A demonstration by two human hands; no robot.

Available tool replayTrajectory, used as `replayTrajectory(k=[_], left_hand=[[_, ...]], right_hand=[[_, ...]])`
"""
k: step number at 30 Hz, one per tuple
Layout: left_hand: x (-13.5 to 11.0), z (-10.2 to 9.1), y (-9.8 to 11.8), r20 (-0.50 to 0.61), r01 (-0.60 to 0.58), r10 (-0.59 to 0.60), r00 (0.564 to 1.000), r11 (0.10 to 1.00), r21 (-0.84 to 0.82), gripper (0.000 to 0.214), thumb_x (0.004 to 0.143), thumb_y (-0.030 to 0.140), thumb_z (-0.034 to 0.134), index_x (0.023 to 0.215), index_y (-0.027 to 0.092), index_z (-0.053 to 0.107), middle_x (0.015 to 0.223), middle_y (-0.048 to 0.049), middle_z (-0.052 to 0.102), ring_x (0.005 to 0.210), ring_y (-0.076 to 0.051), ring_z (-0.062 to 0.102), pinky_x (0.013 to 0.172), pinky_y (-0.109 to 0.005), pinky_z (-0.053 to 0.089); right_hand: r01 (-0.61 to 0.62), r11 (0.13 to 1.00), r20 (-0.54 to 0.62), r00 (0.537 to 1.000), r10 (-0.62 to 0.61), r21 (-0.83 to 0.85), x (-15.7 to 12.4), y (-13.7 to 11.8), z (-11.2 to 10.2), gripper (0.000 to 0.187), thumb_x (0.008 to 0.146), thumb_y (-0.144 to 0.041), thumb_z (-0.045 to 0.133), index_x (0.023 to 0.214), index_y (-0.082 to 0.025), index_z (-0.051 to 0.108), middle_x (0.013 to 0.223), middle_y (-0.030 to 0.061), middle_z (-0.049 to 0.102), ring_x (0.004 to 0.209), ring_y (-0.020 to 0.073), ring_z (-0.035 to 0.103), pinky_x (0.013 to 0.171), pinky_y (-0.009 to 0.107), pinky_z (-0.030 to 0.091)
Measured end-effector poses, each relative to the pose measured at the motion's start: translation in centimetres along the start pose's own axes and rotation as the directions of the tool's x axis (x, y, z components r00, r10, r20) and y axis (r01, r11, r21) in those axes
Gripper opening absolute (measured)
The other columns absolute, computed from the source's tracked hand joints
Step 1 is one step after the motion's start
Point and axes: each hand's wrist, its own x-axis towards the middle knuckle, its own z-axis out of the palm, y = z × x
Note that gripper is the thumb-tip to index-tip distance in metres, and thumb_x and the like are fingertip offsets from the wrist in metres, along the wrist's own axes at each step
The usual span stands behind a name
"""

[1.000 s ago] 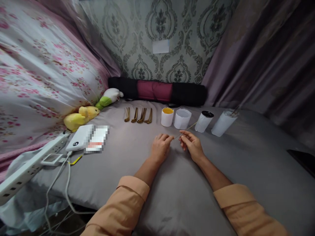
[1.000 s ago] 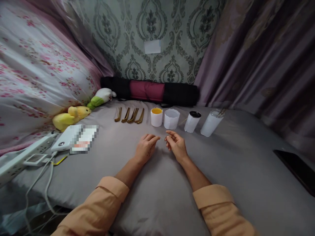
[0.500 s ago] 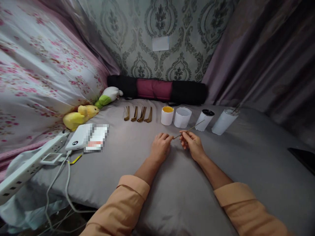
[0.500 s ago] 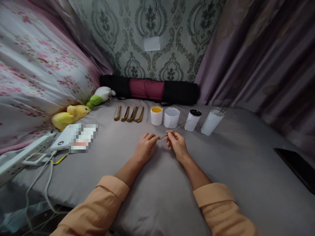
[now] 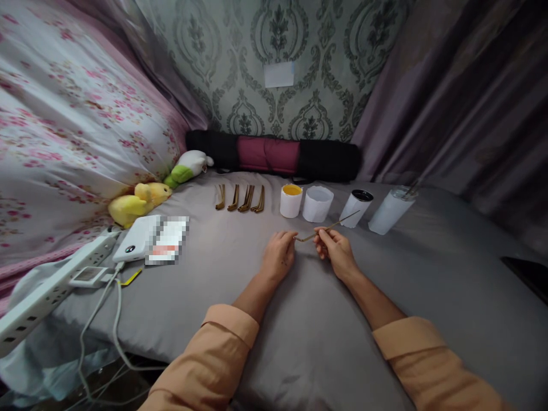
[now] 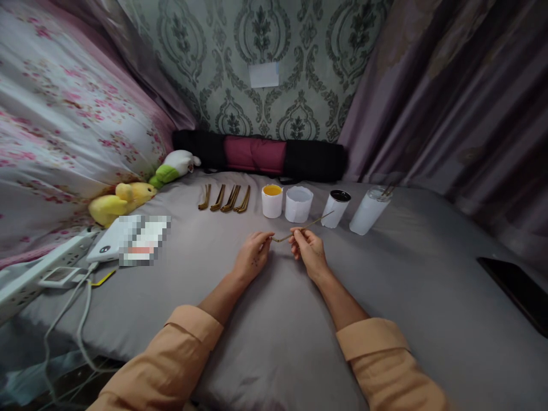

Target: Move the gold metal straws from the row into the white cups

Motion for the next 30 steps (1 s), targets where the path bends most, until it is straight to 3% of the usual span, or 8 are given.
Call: replayTrajectory(k=[4, 6, 8, 11, 14, 17, 22, 30], left_hand=[[0.2, 0.2, 0.0, -0.029, 0.131, -0.139, 0.990, 0.973, -0.191, 0.025, 0.082, 0.020, 0.041, 0.099, 0.017, 0.060, 0.088, -0.0065, 0.062, 0.077, -0.013, 0.053, 0.072, -0.027, 0.043], [0.4, 0.2, 0.1, 0.003, 0.245, -0.258, 0.966, 0.912, -0.330, 0.024, 0.080, 0.022, 0.044, 0.097, 0.016, 0.060, 0.085, -0.0059, 0.062, 0.070, -0.011, 0.054, 0.064, -0.024, 0.044], [0.6, 0.2, 0.3, 0.097, 0.384, -0.389, 0.916, 0.781, -0.492, 0.024, 0.079, 0.022, 0.046, 0.097, 0.014, 0.059, 0.081, -0.0052, 0.061, 0.060, -0.009, 0.053, 0.053, -0.020, 0.043], [0.8, 0.1, 0.6, 0.271, 0.530, -0.502, 0.821, 0.498, -0.686, 0.023, 0.077, 0.021, 0.048, 0.096, 0.011, 0.056, 0.075, -0.0044, 0.060, 0.051, -0.006, 0.051, 0.043, -0.017, 0.039], [0.8, -0.2, 0.9, 0.380, 0.563, -0.506, 0.774, 0.275, -0.780, 0.019, 0.077, 0.020, 0.051, 0.091, 0.009, 0.056, 0.072, -0.0050, 0.059, 0.050, -0.006, 0.053, 0.044, -0.018, 0.041], [0.8, -0.5, 1.1, 0.452, 0.579, -0.490, 0.745, 0.139, -0.803, 0.015, 0.077, 0.016, 0.051, 0.088, 0.007, 0.056, 0.071, -0.0066, 0.061, 0.052, -0.008, 0.056, 0.047, -0.019, 0.043], [0.9, -0.7, 1.5, 0.532, 0.625, -0.495, 0.686, 0.027, -0.780, 0.013, 0.079, 0.013, 0.049, 0.088, 0.006, 0.056, 0.069, -0.0078, 0.062, 0.052, -0.008, 0.056, 0.050, -0.019, 0.045], [0.8, -0.8, 1.8, 0.622, 0.656, -0.470, 0.627, -0.112, -0.746, 0.012, 0.080, 0.012, 0.047, 0.087, 0.006, 0.055, 0.068, -0.0090, 0.063, 0.055, -0.009, 0.059, 0.055, -0.020, 0.048]], right_hand=[[0.002, 1.000, -0.011, 1.000, -0.002, -0.009, 0.1, 0.1, -0.2, 0.034, 0.069, -0.045, 0.057, 0.087, -0.016, 0.056, 0.066, -0.0010, 0.054, 0.044, 0.0053, 0.044, 0.034, 0.017, 0.031], [0.003, 1.000, -0.021, 1.000, -0.003, -0.016, 0.2, 0.1, -0.2, 0.034, 0.068, -0.045, 0.057, 0.087, -0.016, 0.056, 0.066, -0.0012, 0.054, 0.044, 0.0053, 0.044, 0.034, 0.017, 0.031], [0.006, 1.000, -0.031, 0.999, -0.006, -0.020, 0.2, 0.2, -0.2, 0.035, 0.068, -0.045, 0.057, 0.087, -0.016, 0.056, 0.066, -0.0013, 0.053, 0.045, 0.0053, 0.045, 0.034, 0.017, 0.032], [0.014, 1.000, -0.041, 0.999, -0.015, -0.021, 0.2, 0.3, -0.3, 0.035, 0.069, -0.045, 0.057, 0.088, -0.016, 0.056, 0.066, -0.0017, 0.053, 0.045, 0.0055, 0.045, 0.034, 0.017, 0.032], [0.023, 0.999, -0.049, 0.999, -0.025, -0.027, 0.2, 0.3, -0.3, 0.033, 0.070, -0.045, 0.056, 0.088, -0.017, 0.056, 0.065, -0.0021, 0.051, 0.044, 0.0053, 0.044, 0.033, 0.017, 0.032], [0.033, 0.999, -0.054, 0.998, -0.035, -0.041, 0.2, 0.3, -0.3, 0.033, 0.070, -0.044, 0.055, 0.088, -0.017, 0.056, 0.065, -0.0020, 0.050, 0.045, 0.0054, 0.045, 0.033, 0.016, 0.032], [0.042, 0.997, -0.059, 0.997, -0.046, -0.071, 0.2, 0.2, -0.4, 0.033, 0.071, -0.045, 0.053, 0.089, -0.017, 0.056, 0.065, -0.0020, 0.049, 0.045, 0.0056, 0.045, 0.034, 0.016, 0.032], [0.048, 0.997, -0.065, 0.996, -0.052, -0.060, 0.3, 0.5, -0.5, 0.034, 0.071, -0.046, 0.053, 0.089, -0.017, 0.056, 0.063, -0.0026, 0.049, 0.044, 0.0053, 0.044, 0.033, 0.016, 0.032]])
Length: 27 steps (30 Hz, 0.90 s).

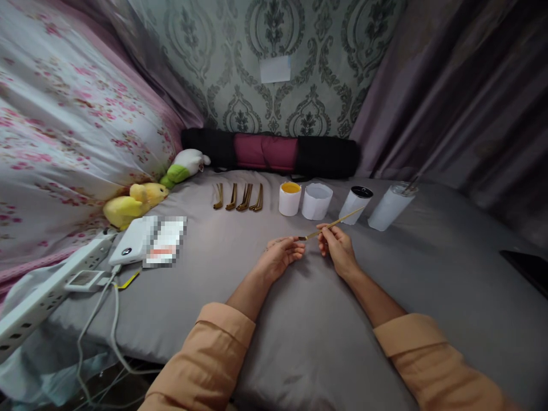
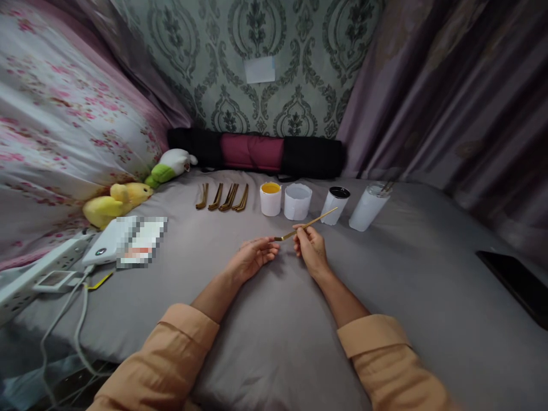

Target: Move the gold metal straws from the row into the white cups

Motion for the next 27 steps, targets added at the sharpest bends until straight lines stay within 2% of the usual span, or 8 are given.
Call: replayTrajectory(k=[13, 27], left_hand=[[0.31, 0.12, -0.34, 0.148, 0.196, -0.182, 0.972, 0.977, -0.086, 0.018, 0.085, 0.017, 0.041, 0.086, 0.006, 0.055, 0.073, -0.0105, 0.063, 0.059, -0.010, 0.059, 0.057, -0.019, 0.048], [0.47, -0.11, -0.53, 0.202, 0.234, -0.218, 0.955, 0.971, -0.059, 0.014, 0.082, 0.014, 0.044, 0.089, 0.008, 0.055, 0.075, -0.0082, 0.062, 0.059, -0.009, 0.057, 0.056, -0.019, 0.048]], right_hand=[[-0.035, 0.999, 0.008, 0.999, 0.035, -0.029, -0.02, -0.32, 0.05, 0.024, 0.073, -0.038, 0.051, 0.085, -0.017, 0.056, 0.057, -0.0048, 0.046, 0.041, 0.0052, 0.042, 0.033, 0.016, 0.031], [-0.072, 0.997, 0.023, 0.997, 0.072, -0.022, -0.15, -0.57, -0.03, 0.021, 0.073, -0.036, 0.049, 0.083, -0.017, 0.054, 0.053, -0.0069, 0.042, 0.038, 0.0046, 0.037, 0.032, 0.017, 0.029]])
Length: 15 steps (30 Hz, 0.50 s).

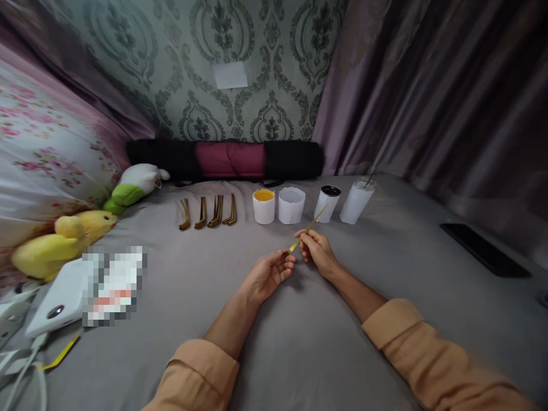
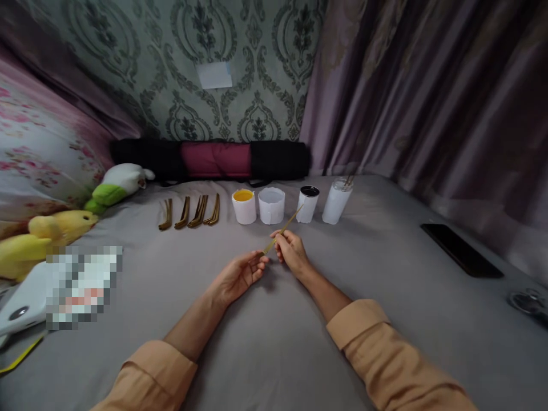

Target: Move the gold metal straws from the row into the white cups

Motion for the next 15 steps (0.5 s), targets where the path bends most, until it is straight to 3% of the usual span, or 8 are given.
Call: replayTrajectory(k=[15], left_hand=[[-0.04, -0.29, -0.05, 0.029, 0.042, -0.041, 0.999, 0.999, -0.032, 0.017, 0.079, 0.012, 0.050, 0.094, 0.008, 0.055, 0.080, -0.0081, 0.061, 0.063, -0.009, 0.057, 0.057, -0.018, 0.048]], right_hand=[[-0.022, 1.000, 0.006, 1.000, 0.022, -0.007, 0.10, 0.10, -0.11, 0.021, 0.073, -0.036, 0.048, 0.081, -0.017, 0.054, 0.053, -0.0068, 0.041, 0.038, 0.0045, 0.036, 0.033, 0.016, 0.029]])
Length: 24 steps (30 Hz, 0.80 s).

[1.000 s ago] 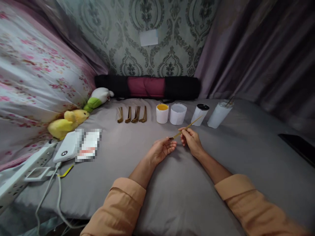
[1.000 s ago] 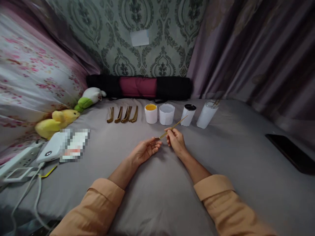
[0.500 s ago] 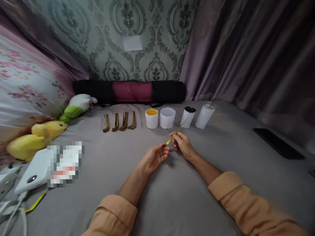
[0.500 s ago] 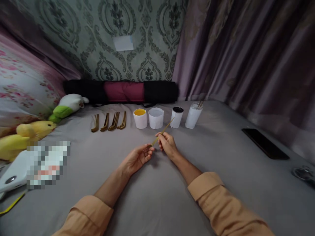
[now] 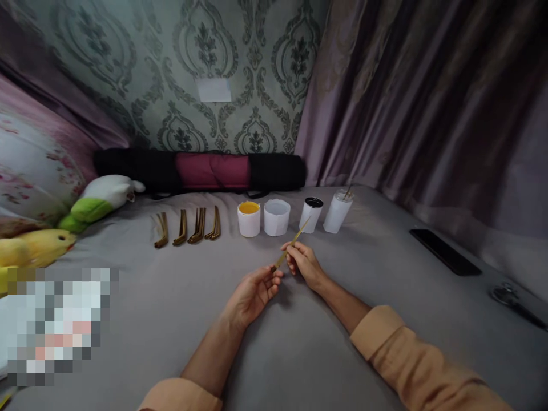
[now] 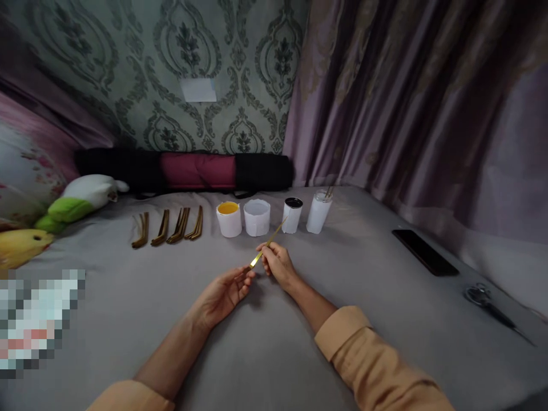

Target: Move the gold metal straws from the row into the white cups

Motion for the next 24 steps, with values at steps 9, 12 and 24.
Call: replayTrajectory(k=[9, 12, 24], left_hand=[[-0.3, -0.1, -0.1, 0.002, -0.026, 0.026, 1.000, 0.999, 0.032, 0.016, 0.078, 0.014, 0.053, 0.092, 0.009, 0.055, 0.080, -0.0066, 0.061, 0.062, -0.008, 0.057, 0.056, -0.018, 0.047], [-0.5, 0.0, -0.1, 0.005, -0.039, 0.039, 0.999, 0.999, 0.035, 0.014, 0.077, 0.014, 0.054, 0.091, 0.009, 0.055, 0.080, -0.0068, 0.061, 0.062, -0.008, 0.057, 0.057, -0.018, 0.047], [-0.7, 0.1, -0.1, 0.031, -0.044, 0.043, 0.999, 0.998, 0.048, 0.014, 0.078, 0.015, 0.054, 0.091, 0.009, 0.055, 0.080, -0.0073, 0.061, 0.063, -0.008, 0.057, 0.057, -0.019, 0.046]], right_hand=[[0.001, 1.000, -0.042, 0.999, -0.001, -0.002, 0.2, -1.2, -0.7, 0.026, 0.073, -0.041, 0.049, 0.083, -0.017, 0.054, 0.057, -0.0056, 0.043, 0.040, 0.0041, 0.037, 0.034, 0.016, 0.030], [0.020, 1.000, -0.042, 0.999, -0.020, 0.008, 0.4, -1.8, -1.3, 0.029, 0.073, -0.043, 0.049, 0.083, -0.017, 0.055, 0.059, -0.0048, 0.044, 0.040, 0.0043, 0.038, 0.034, 0.016, 0.031], [0.020, 0.999, -0.136, 0.991, -0.016, 0.027, 1.2, -4.3, -3.8, 0.025, 0.073, -0.038, 0.049, 0.081, -0.016, 0.057, 0.059, -0.0031, 0.049, 0.040, 0.0052, 0.041, 0.035, 0.018, 0.032]])
